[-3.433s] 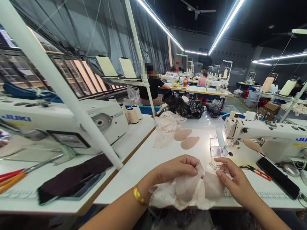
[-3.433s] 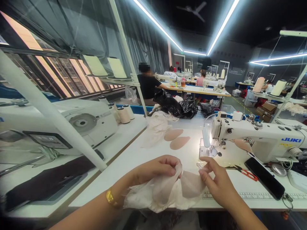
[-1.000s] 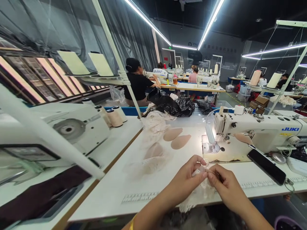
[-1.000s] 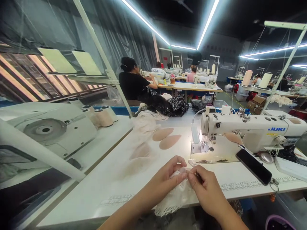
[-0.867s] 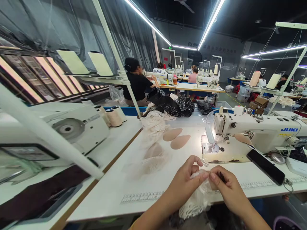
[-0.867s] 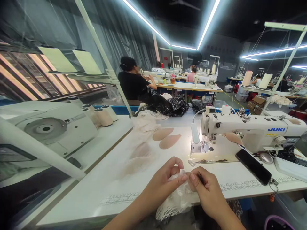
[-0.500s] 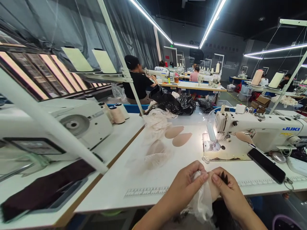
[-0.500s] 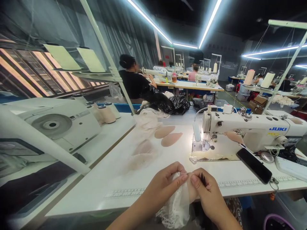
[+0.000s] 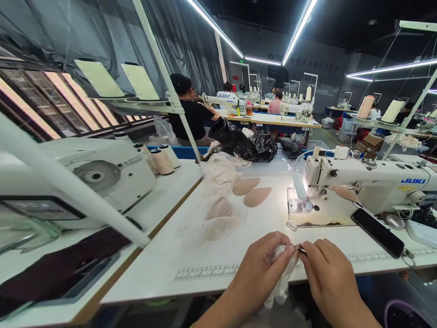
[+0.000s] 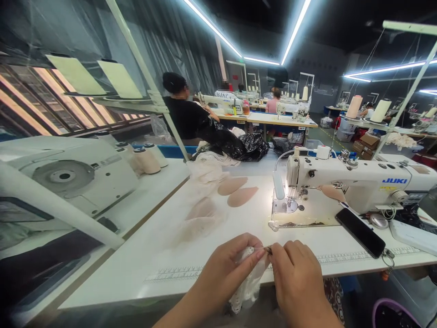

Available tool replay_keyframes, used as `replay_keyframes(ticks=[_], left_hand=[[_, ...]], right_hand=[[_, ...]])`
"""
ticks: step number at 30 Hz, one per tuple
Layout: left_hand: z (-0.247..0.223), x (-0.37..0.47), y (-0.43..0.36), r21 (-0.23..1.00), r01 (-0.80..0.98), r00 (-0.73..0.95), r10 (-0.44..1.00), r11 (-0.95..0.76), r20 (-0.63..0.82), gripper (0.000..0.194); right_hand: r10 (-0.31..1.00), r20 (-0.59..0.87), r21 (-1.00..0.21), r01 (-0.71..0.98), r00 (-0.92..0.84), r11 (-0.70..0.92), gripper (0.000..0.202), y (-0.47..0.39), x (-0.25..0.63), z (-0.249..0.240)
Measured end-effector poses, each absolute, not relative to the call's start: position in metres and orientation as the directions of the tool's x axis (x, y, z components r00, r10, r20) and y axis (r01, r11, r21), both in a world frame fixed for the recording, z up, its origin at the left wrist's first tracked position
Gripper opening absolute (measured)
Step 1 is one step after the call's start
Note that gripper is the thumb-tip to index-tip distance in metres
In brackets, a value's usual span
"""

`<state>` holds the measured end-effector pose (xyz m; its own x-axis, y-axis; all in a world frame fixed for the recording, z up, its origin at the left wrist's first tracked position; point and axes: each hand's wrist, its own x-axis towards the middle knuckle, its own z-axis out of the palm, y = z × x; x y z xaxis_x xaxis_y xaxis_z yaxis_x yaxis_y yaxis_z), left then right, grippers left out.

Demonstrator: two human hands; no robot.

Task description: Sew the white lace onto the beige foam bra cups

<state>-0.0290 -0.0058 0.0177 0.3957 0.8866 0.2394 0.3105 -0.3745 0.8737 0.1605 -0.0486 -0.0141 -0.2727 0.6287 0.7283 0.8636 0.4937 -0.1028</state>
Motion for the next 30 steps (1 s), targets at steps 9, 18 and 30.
replay_keyframes(ticks=[9, 18, 30], left_hand=[[0.0178, -0.028, -0.0062, 0.86, 0.344, 0.415, 0.883, -0.377, 0.221, 0.023], [0.0198, -0.0266, -0.0069, 0.877, 0.331, 0.396, 0.895, -0.348, 0.206, 0.024], [0.0169, -0.0244, -0.0063, 0.868, 0.337, 0.403, 0.889, -0.365, 0.217, 0.022]], right_hand=[[0.637, 0.727, -0.115, 0.869, -0.255, 0.48, 0.011, -0.0453, 0.1612, -0.0167], [0.636, 0.724, -0.118, 0.861, -0.268, 0.496, 0.012, -0.047, 0.1618, -0.0171], [0.62, 0.739, -0.109, 0.861, -0.265, 0.498, 0.014, -0.0475, 0.1636, -0.0161]])
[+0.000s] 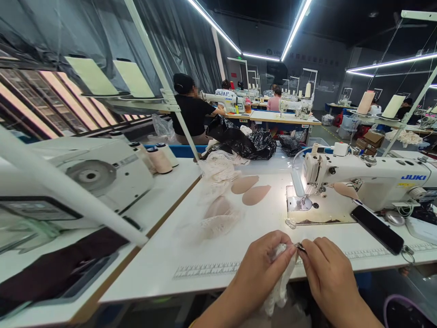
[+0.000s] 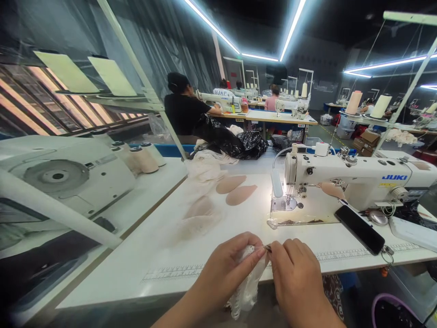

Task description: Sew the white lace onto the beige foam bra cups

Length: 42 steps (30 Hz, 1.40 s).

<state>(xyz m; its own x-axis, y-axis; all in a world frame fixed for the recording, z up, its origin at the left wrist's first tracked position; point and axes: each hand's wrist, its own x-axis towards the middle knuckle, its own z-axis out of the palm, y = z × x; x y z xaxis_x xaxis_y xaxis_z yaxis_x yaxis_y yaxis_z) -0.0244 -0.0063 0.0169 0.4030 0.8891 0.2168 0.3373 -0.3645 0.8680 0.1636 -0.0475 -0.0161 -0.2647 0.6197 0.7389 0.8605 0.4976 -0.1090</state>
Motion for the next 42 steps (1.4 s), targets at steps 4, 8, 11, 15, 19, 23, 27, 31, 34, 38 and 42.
replay_keyframes(ticks=[4, 8, 11, 15, 19, 23, 27, 31, 34, 38, 42], left_hand=[[0.016, -0.024, -0.006, 0.864, 0.327, 0.399, 0.885, -0.384, 0.242, 0.019], [0.017, -0.025, -0.005, 0.855, 0.328, 0.394, 0.881, -0.402, 0.263, 0.018], [0.018, -0.025, -0.005, 0.854, 0.331, 0.404, 0.878, -0.402, 0.257, 0.018], [0.019, -0.025, -0.005, 0.845, 0.339, 0.424, 0.869, -0.413, 0.255, 0.018], [0.019, -0.026, -0.004, 0.842, 0.347, 0.446, 0.862, -0.414, 0.24, 0.019], [0.021, -0.027, -0.004, 0.865, 0.344, 0.467, 0.866, -0.365, 0.179, 0.019], [0.022, -0.027, -0.004, 0.889, 0.333, 0.469, 0.873, -0.315, 0.134, 0.018], [0.02, -0.026, -0.004, 0.898, 0.319, 0.475, 0.871, -0.303, 0.126, 0.017], [0.02, -0.027, -0.004, 0.906, 0.32, 0.468, 0.877, -0.279, 0.105, 0.02], [0.023, -0.029, -0.004, 0.928, 0.285, 0.485, 0.871, -0.239, 0.076, 0.024], [0.023, -0.031, -0.004, 0.935, 0.212, 0.535, 0.834, -0.283, 0.131, 0.022]], right_hand=[[0.63, 0.732, -0.12, 0.862, -0.258, 0.492, 0.014, -0.047, 0.163, -0.017], [0.63, 0.732, -0.123, 0.859, -0.259, 0.496, 0.013, -0.047, 0.163, -0.017], [0.639, 0.726, -0.131, 0.86, -0.255, 0.493, 0.014, -0.046, 0.162, -0.016], [0.63, 0.727, -0.109, 0.86, -0.273, 0.499, 0.014, -0.045, 0.161, -0.014], [0.615, 0.736, -0.082, 0.865, -0.282, 0.495, 0.017, -0.046, 0.159, -0.01], [0.597, 0.739, -0.044, 0.862, -0.313, 0.506, 0.024, -0.045, 0.16, -0.007], [0.605, 0.709, -0.032, 0.842, -0.361, 0.539, 0.024, -0.045, 0.162, -0.006], [0.622, 0.682, -0.037, 0.831, -0.385, 0.555, 0.028, -0.044, 0.163, -0.01], [0.663, 0.668, -0.164, 0.802, -0.338, 0.575, 0.025, -0.045, 0.167, -0.013], [0.867, 0.463, -0.633, 0.617, -0.183, 0.468, 0.016, -0.045, 0.173, -0.005], [0.959, 0.179, -0.859, 0.441, -0.221, 0.262, 0.025, -0.043, 0.174, 0.004]])
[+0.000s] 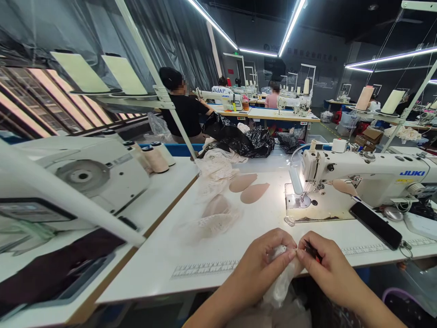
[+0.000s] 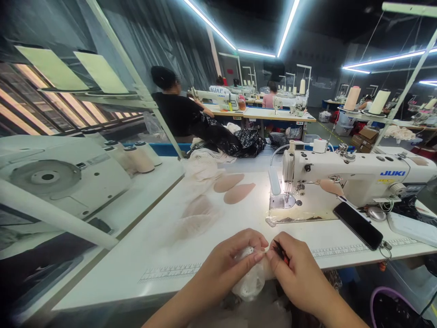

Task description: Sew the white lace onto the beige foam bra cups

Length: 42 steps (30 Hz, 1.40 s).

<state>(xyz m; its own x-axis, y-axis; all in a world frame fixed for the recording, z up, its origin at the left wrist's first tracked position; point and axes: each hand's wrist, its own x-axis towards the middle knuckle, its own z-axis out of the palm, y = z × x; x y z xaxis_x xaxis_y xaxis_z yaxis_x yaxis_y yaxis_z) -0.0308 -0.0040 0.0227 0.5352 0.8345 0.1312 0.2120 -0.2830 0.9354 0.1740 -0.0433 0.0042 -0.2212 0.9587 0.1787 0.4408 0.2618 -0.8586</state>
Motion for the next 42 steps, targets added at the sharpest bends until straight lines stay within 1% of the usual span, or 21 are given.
replay_keyframes(ticks=[1, 3, 5, 6, 8, 11, 13, 16, 20, 24, 30, 33, 36, 39, 42], left_hand=[[0.022, -0.031, -0.004, 0.935, 0.2, 0.541, 0.829, -0.292, 0.143, 0.021], [0.019, -0.03, -0.003, 0.933, 0.21, 0.541, 0.83, -0.292, 0.138, 0.022], [0.016, -0.03, -0.002, 0.925, 0.249, 0.516, 0.848, -0.286, 0.123, 0.024], [0.015, -0.03, -0.001, 0.917, 0.271, 0.499, 0.857, -0.291, 0.124, 0.024], [0.014, -0.03, -0.001, 0.906, 0.301, 0.462, 0.877, -0.298, 0.135, 0.022], [0.016, -0.03, -0.002, 0.913, 0.312, 0.436, 0.893, -0.264, 0.11, 0.022], [0.018, -0.03, -0.003, 0.925, 0.301, 0.432, 0.898, -0.232, 0.084, 0.024], [0.018, -0.03, -0.005, 0.933, 0.282, 0.433, 0.897, -0.226, 0.086, 0.023], [0.017, -0.031, -0.004, 0.929, 0.286, 0.432, 0.897, -0.233, 0.092, 0.021], [0.018, -0.03, -0.003, 0.941, 0.27, 0.443, 0.894, -0.205, 0.068, 0.024], [0.023, -0.028, -0.004, 0.951, 0.254, 0.437, 0.898, -0.178, 0.052, 0.025], [0.023, -0.028, -0.004, 0.949, 0.264, 0.432, 0.901, -0.174, 0.045, 0.024], [0.021, -0.028, -0.003, 0.945, 0.28, 0.426, 0.904, -0.17, 0.037, 0.023], [0.02, -0.029, -0.002, 0.945, 0.284, 0.428, 0.903, -0.162, 0.027, 0.025], [0.019, -0.03, -0.001, 0.952, 0.269, 0.443, 0.897, -0.144, 0.01, 0.027]], right_hand=[[0.963, 0.159, -0.879, 0.412, -0.22, 0.239, 0.029, -0.043, 0.174, 0.004], [0.969, 0.156, -0.898, 0.382, -0.194, 0.221, 0.03, -0.043, 0.174, 0.001], [0.968, 0.185, -0.877, 0.417, -0.168, 0.239, 0.022, -0.045, 0.174, -0.004], [0.964, 0.217, -0.848, 0.46, -0.155, 0.265, 0.019, -0.047, 0.174, -0.006], [0.933, 0.334, -0.743, 0.571, -0.136, 0.35, 0.021, -0.049, 0.173, -0.01], [0.822, 0.55, -0.513, 0.715, -0.151, 0.475, 0.015, -0.051, 0.17, -0.013], [0.758, 0.628, -0.392, 0.768, -0.179, 0.506, 0.013, -0.05, 0.168, -0.014], [0.726, 0.656, -0.305, 0.806, -0.208, 0.507, 0.011, -0.048, 0.164, -0.014], [0.714, 0.665, -0.261, 0.827, -0.22, 0.498, 0.014, -0.047, 0.162, -0.013], [0.68, 0.696, -0.197, 0.849, -0.231, 0.49, 0.018, -0.046, 0.161, -0.013], [0.599, 0.744, -0.039, 0.875, -0.297, 0.483, 0.02, -0.045, 0.159, -0.012], [0.614, 0.704, 0.005, 0.867, -0.357, 0.499, 0.025, -0.046, 0.16, -0.012], [0.638, 0.663, 0.015, 0.859, -0.392, 0.512, 0.03, -0.046, 0.161, -0.014], [0.658, 0.643, -0.018, 0.851, -0.393, 0.525, 0.031, -0.045, 0.161, -0.017], [0.668, 0.653, -0.075, 0.847, -0.358, 0.527, 0.028, -0.044, 0.162, -0.024]])
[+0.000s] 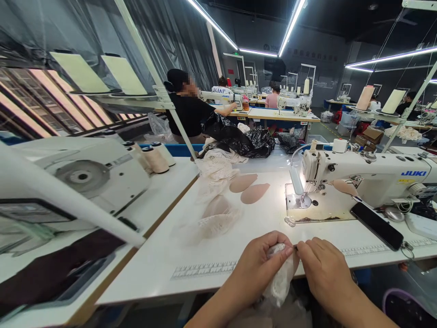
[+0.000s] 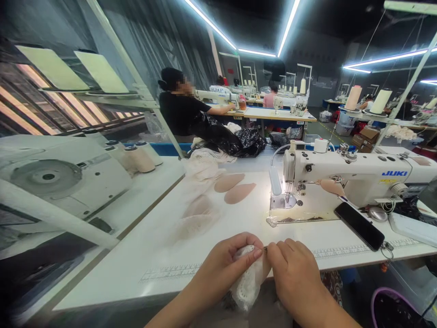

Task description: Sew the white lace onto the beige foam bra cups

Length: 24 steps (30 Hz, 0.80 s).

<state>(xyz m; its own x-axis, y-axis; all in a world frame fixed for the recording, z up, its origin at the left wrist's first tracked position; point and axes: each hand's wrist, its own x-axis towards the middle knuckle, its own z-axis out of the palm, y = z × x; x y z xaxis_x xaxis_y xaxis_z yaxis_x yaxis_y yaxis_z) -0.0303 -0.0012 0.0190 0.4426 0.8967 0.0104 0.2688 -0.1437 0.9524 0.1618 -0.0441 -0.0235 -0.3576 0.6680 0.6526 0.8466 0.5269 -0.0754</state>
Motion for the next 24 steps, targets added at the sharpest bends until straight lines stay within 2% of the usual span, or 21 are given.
replay_keyframes(ticks=[3, 5, 8, 10, 12, 18, 20, 22, 24], left_hand=[[0.02, -0.031, -0.002, 0.961, 0.249, 0.449, 0.894, -0.118, -0.006, 0.03], [0.02, -0.031, -0.003, 0.965, 0.235, 0.459, 0.889, -0.112, -0.009, 0.03], [0.021, -0.031, -0.004, 0.966, 0.223, 0.497, 0.868, -0.134, 0.006, 0.03], [0.021, -0.033, -0.004, 0.952, 0.237, 0.505, 0.861, -0.193, 0.049, 0.028], [0.021, -0.035, -0.003, 0.931, 0.256, 0.497, 0.861, -0.262, 0.106, 0.026], [0.014, -0.038, 0.002, 0.893, 0.301, 0.489, 0.858, -0.335, 0.157, 0.02], [0.005, -0.037, -0.001, 0.83, 0.36, 0.409, 0.871, -0.427, 0.271, 0.017], [-0.007, -0.033, -0.008, 0.702, 0.436, 0.332, 0.826, -0.563, 0.456, 0.028], [-0.02, -0.027, -0.014, 0.524, 0.475, 0.377, 0.701, -0.707, 0.605, 0.056]], right_hand=[[0.705, 0.651, -0.22, 0.819, -0.281, 0.529, 0.019, -0.045, 0.164, -0.028], [0.78, 0.586, -0.413, 0.747, -0.219, 0.52, 0.015, -0.046, 0.167, -0.026], [0.925, 0.329, -0.722, 0.58, -0.192, 0.377, 0.015, -0.047, 0.172, -0.017], [0.965, 0.185, -0.835, 0.487, -0.185, 0.254, 0.022, -0.046, 0.173, -0.011], [0.979, 0.14, -0.892, 0.41, -0.15, 0.19, 0.033, -0.045, 0.174, -0.009], [0.986, 0.112, -0.94, 0.31, -0.126, 0.146, 0.039, -0.042, 0.174, -0.011], [0.989, 0.106, -0.966, 0.224, -0.107, 0.128, 0.044, -0.041, 0.172, -0.009], [0.994, 0.081, -0.987, 0.133, -0.075, 0.091, 0.048, -0.04, 0.168, -0.007], [0.998, 0.024, -0.998, 0.061, -0.06, 0.028, 0.05, -0.04, 0.163, -0.008]])
